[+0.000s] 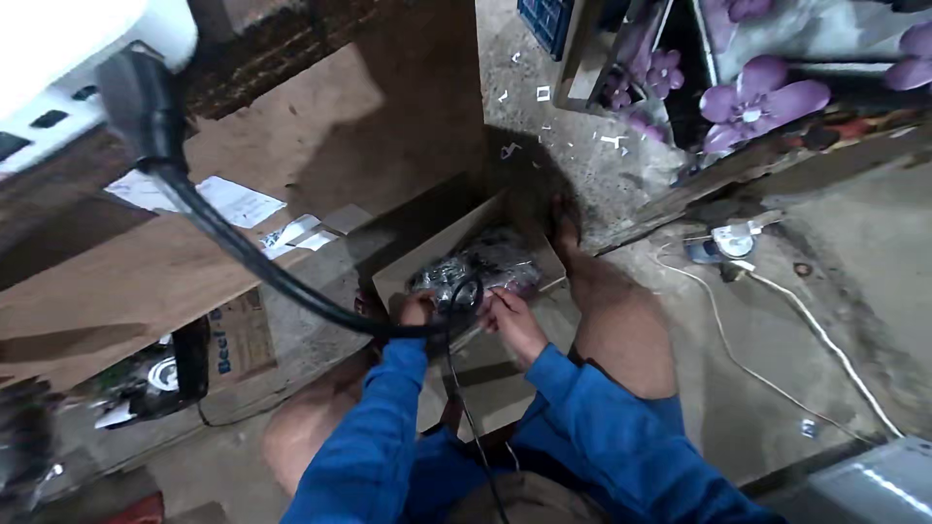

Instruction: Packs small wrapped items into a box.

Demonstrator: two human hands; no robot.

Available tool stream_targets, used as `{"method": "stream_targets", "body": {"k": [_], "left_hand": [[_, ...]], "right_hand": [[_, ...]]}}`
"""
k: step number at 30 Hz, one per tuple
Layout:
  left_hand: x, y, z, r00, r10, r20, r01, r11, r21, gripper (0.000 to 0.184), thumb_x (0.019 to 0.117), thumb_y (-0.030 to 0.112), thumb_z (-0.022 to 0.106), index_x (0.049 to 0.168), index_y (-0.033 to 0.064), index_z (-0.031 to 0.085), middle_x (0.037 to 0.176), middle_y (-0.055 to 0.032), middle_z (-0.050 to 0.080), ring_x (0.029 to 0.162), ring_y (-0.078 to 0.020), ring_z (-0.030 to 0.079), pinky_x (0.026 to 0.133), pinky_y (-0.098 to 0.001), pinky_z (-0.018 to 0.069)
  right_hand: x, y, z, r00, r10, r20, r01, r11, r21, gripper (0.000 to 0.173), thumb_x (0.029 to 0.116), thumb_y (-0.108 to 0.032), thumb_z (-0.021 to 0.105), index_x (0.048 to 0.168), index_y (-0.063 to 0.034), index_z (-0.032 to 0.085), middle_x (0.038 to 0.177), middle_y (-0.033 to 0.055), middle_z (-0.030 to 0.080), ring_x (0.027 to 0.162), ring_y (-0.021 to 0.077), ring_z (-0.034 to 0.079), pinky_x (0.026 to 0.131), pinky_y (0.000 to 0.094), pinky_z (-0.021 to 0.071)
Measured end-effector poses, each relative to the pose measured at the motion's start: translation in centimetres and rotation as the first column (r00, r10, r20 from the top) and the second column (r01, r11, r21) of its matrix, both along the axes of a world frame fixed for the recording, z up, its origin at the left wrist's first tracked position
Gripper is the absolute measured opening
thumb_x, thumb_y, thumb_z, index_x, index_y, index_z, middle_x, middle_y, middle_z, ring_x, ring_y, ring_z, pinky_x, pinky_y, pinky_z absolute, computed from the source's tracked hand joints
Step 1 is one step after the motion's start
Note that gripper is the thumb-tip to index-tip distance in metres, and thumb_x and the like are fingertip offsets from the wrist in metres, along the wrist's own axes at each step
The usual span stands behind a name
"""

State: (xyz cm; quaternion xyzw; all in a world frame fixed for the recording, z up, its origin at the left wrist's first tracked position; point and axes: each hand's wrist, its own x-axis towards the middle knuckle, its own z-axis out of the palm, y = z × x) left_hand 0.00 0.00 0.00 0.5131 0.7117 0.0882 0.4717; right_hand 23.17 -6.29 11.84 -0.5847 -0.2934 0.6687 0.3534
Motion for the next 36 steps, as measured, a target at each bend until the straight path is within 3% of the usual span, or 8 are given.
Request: {"method": "stream_targets", "body": {"k": [2, 4, 9, 11, 15, 18, 26, 36], "left_hand": [[0.1, -0.2, 2.0, 0.917, 0.223, 0.332, -0.226, 0.974, -0.030, 0.029, 0.1026, 0.005, 0.054, 0.129, -0.0004, 0.065, 0.118, -0.0140, 0.071, 0.098, -0.0209, 0.070, 0.086, -0.0378, 0.0582], [0.5, -0.7, 5.0, 0.790, 0.319, 0.523, -0.330, 0.941, -0.076, 0.029, 0.1030, 0.002, 0.052, 0.130, -0.0006, 0.063, 0.122, -0.0137, 0.070, 0.094, -0.0217, 0.070, 0.081, -0.0367, 0.0590], [0.8, -3.7, 11.2, 0.664, 0.226, 0.713, -0.274, 0.960, -0.049, 0.048, 0.1000, -0.006, 0.049, 0.146, 0.0053, 0.052, 0.141, -0.0152, 0.060, 0.096, -0.0233, 0.069, 0.079, -0.0352, 0.0585], [1.0, -5.0, 12.0, 0.633, 0.212, 0.744, -0.302, 0.953, -0.014, 0.050, 0.0977, -0.008, 0.052, 0.146, 0.0051, 0.052, 0.142, -0.0161, 0.059, 0.098, -0.0240, 0.069, 0.079, -0.0354, 0.0585], [1.7, -7.5, 11.9, 0.584, 0.228, 0.779, -0.468, 0.879, 0.094, 0.054, 0.0943, -0.010, 0.057, 0.146, 0.0040, 0.052, 0.140, -0.0172, 0.059, 0.100, -0.0278, 0.069, 0.082, -0.0404, 0.0601], [1.9, -9.1, 11.3, 0.570, 0.242, 0.785, -0.570, 0.805, 0.166, 0.058, 0.0924, -0.010, 0.060, 0.148, 0.0012, 0.049, 0.142, -0.0189, 0.057, 0.103, -0.0310, 0.069, 0.083, -0.0433, 0.0614], [0.5, -11.4, 9.2, 0.410, 0.342, 0.846, -0.715, 0.696, 0.065, 0.044, 0.0939, -0.010, 0.060, 0.137, -0.0073, 0.053, 0.117, -0.0242, 0.068, 0.095, -0.0305, 0.071, 0.082, -0.0421, 0.0609], [0.9, -11.5, 8.6, 0.451, 0.503, 0.737, -0.807, 0.582, 0.097, 0.039, 0.0922, -0.003, 0.070, 0.130, -0.0028, 0.061, 0.097, -0.0194, 0.070, 0.076, -0.0252, 0.068, 0.067, -0.0379, 0.0602]], "right_hand": [[-0.2, 0.0, -0.5, 0.999, 0.028, 0.024, -0.028, 1.000, 0.011, 0.035, 0.1109, -0.029, 0.045, 0.125, -0.0027, 0.065, 0.101, 0.0081, 0.072, 0.078, 0.0164, 0.070, 0.071, 0.0321, 0.0602], [-0.5, 0.0, -0.9, 0.996, 0.062, 0.070, -0.062, 0.998, 0.009, 0.036, 0.1108, -0.031, 0.046, 0.124, -0.0046, 0.066, 0.104, 0.0074, 0.072, 0.084, 0.0161, 0.070, 0.075, 0.0329, 0.0591], [-1.3, -0.6, -1.4, 0.973, 0.193, 0.129, -0.206, 0.973, 0.105, 0.042, 0.1085, -0.037, 0.049, 0.141, -0.0115, 0.060, 0.140, 0.0080, 0.062, 0.127, 0.0171, 0.060, 0.108, 0.0405, 0.0491], [-1.9, -1.0, -1.4, 0.961, 0.261, 0.092, -0.274, 0.944, 0.186, 0.048, 0.1077, -0.039, 0.051, 0.147, -0.0111, 0.055, 0.146, 0.0107, 0.057, 0.133, 0.0185, 0.056, 0.113, 0.0399, 0.0457], [-2.5, -2.2, -1.8, 0.908, 0.417, 0.038, -0.412, 0.872, 0.265, 0.052, 0.1039, -0.034, 0.061, 0.146, -0.0050, 0.053, 0.124, 0.0124, 0.069, 0.112, 0.0171, 0.067, 0.101, 0.0364, 0.0543], [-2.7, -3.2, -1.6, 0.929, 0.370, 0.005, -0.362, 0.907, 0.213, 0.034, 0.1016, -0.019, 0.065, 0.128, 0.0011, 0.062, 0.106, 0.0124, 0.073, 0.094, 0.0170, 0.072, 0.089, 0.0348, 0.0599], [-1.6, -3.5, -2.5, 0.982, 0.177, 0.061, -0.185, 0.970, 0.156, 0.028, 0.0976, -0.012, 0.069, 0.123, -0.0014, 0.067, 0.107, 0.0128, 0.071, 0.089, 0.0186, 0.071, 0.082, 0.0347, 0.0607], [-1.7, -3.6, -2.5, 0.965, 0.119, 0.235, -0.170, 0.962, 0.212, 0.023, 0.0986, -0.018, 0.069, 0.116, -0.0026, 0.070, 0.099, 0.0097, 0.074, 0.082, 0.0149, 0.072, 0.079, 0.0329, 0.0613]]}}
